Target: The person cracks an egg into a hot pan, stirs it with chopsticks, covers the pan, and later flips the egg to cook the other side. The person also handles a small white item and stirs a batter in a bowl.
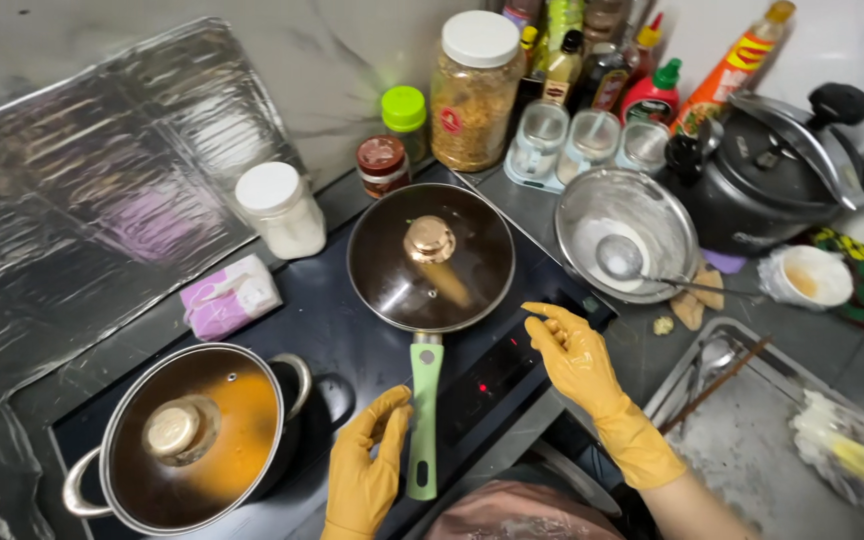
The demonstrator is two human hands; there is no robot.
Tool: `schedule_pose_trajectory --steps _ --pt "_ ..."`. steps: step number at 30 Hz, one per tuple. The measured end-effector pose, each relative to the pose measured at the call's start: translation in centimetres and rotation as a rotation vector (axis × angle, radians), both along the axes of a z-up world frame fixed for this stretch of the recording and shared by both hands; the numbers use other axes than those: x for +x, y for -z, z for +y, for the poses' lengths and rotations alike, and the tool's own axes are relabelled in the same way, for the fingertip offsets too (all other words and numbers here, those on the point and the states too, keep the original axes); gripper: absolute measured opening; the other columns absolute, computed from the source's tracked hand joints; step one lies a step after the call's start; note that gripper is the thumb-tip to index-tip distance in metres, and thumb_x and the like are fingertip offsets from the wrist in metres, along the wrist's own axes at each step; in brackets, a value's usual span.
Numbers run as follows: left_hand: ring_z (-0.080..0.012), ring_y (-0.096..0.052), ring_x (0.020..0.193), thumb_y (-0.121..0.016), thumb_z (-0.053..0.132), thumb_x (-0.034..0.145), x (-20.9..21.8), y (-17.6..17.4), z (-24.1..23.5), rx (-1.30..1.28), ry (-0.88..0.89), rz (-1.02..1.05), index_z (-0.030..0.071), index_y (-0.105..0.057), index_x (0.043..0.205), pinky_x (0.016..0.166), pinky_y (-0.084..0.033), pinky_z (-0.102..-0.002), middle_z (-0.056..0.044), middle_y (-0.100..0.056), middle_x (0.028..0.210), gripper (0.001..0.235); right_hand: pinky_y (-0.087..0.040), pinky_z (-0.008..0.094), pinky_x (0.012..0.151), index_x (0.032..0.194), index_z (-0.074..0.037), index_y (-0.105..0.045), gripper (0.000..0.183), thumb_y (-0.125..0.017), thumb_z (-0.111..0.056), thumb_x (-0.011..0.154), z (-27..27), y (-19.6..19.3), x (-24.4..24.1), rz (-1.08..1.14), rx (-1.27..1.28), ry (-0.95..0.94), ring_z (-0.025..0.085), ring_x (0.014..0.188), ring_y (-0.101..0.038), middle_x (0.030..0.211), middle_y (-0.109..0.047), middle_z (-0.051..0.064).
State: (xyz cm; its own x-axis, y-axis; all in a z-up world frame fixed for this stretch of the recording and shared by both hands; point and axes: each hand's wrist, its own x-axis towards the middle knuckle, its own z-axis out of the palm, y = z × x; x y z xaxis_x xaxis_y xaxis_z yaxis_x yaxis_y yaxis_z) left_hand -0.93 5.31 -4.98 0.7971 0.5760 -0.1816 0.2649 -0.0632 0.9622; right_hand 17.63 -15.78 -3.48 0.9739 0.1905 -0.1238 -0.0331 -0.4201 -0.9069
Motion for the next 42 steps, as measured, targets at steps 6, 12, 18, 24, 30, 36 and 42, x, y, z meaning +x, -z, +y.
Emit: schedule_pose_trajectory --steps 6,12,18,24,30,36,42 --pt "-0.0096 -0.079 0.106 -0.070 0.026 0.092 0.7 -0.2 -0.6 0.040 0.037 -0.025 0.010 -0.083 0.115 0.098 -0.060 -0.025 -0.002 -0.086 0.115 0.031 -0.054 0.025 0.071 0.088 -0.007 -0.074 0.024 -0.074 -0.030 0.097 -4.0 3.9 0.9 -0.051 0.157 0.321 0.013 0.069 -0.067 0.082 -0.078 0.005" --pt "-0.0125 -0.075 0.108 -0.070 0.031 0.087 6.1 -11.8 -6.0 -0.339 0.102 0.219 0.016 -0.077 0.133 0.096 -0.063 -0.027 0.001 -0.079 0.130 0.049 -0.020 0.028 0.042 0.064 -0.020 -0.031 0.061 -0.075 -0.045 0.098 -10.4 -1.2 4.8 0.120 0.428 0.806 0.009 0.043 -0.029 0.051 -0.028 -0.003" --pt "-0.0494 -0.056 0.123 -0.073 0.024 0.094 17.5 -3.9 -11.4 -0.799 0.184 0.020 0.012 -0.031 0.161 0.098 -0.048 -0.062 -0.031 -0.046 0.141 0.079 -0.057 0.029 0.050 0.093 -0.012 -0.077 0.028 -0.065 -0.031 0.111 -17.0 10.2 14.4 -0.292 0.207 0.623 0.012 0.060 -0.069 0.071 -0.072 0.009" --pt "-0.0634 -0.014 0.148 -0.061 0.053 0.103 29.2 1.6 -15.4 -1.222 0.046 0.270 0.031 0.000 0.166 0.119 -0.006 -0.074 -0.034 -0.010 0.165 0.091 -0.062 0.044 0.071 0.124 -0.010 -0.076 0.027 -0.059 -0.023 0.107 -14.7 3.4 7.1 -0.568 -0.168 0.197 0.033 0.079 -0.076 0.091 -0.077 0.019" --pt "-0.0603 -0.048 0.131 -0.070 0.008 0.092 33.0 8.3 -17.3 -1.133 -0.045 0.182 0.026 -0.020 0.162 0.095 -0.052 -0.076 -0.030 -0.029 0.159 0.088 -0.060 0.041 0.090 0.131 -0.014 -0.074 0.031 -0.056 -0.019 0.106 -15.1 4.0 5.7 -0.823 -0.208 0.032 0.030 0.104 -0.075 0.120 -0.077 0.010" --pt "-0.0562 -0.048 0.133 -0.066 0.005 0.079 32.0 8.6 -17.6 -0.830 -0.104 0.131 0.035 -0.030 0.162 0.084 -0.062 -0.070 -0.012 -0.025 0.166 0.096 -0.059 0.037 0.093 0.128 -0.004 -0.074 0.027 -0.060 -0.006 0.105 -14.8 1.5 4.9 -0.993 -0.142 0.197 0.028 0.109 -0.074 0.125 -0.076 0.012" --pt "-0.0578 -0.047 0.135 -0.062 0.008 0.084 26.3 2.3 -16.4 -0.772 0.025 0.081 0.024 -0.029 0.165 0.086 -0.063 -0.064 -0.023 -0.024 0.166 0.090 -0.057 0.042 0.097 0.130 0.002 -0.071 0.028 -0.059 -0.002 0.105 -13.3 -1.5 5.4 -1.075 -0.090 0.139 0.034 0.116 -0.071 0.128 -0.073 0.019"
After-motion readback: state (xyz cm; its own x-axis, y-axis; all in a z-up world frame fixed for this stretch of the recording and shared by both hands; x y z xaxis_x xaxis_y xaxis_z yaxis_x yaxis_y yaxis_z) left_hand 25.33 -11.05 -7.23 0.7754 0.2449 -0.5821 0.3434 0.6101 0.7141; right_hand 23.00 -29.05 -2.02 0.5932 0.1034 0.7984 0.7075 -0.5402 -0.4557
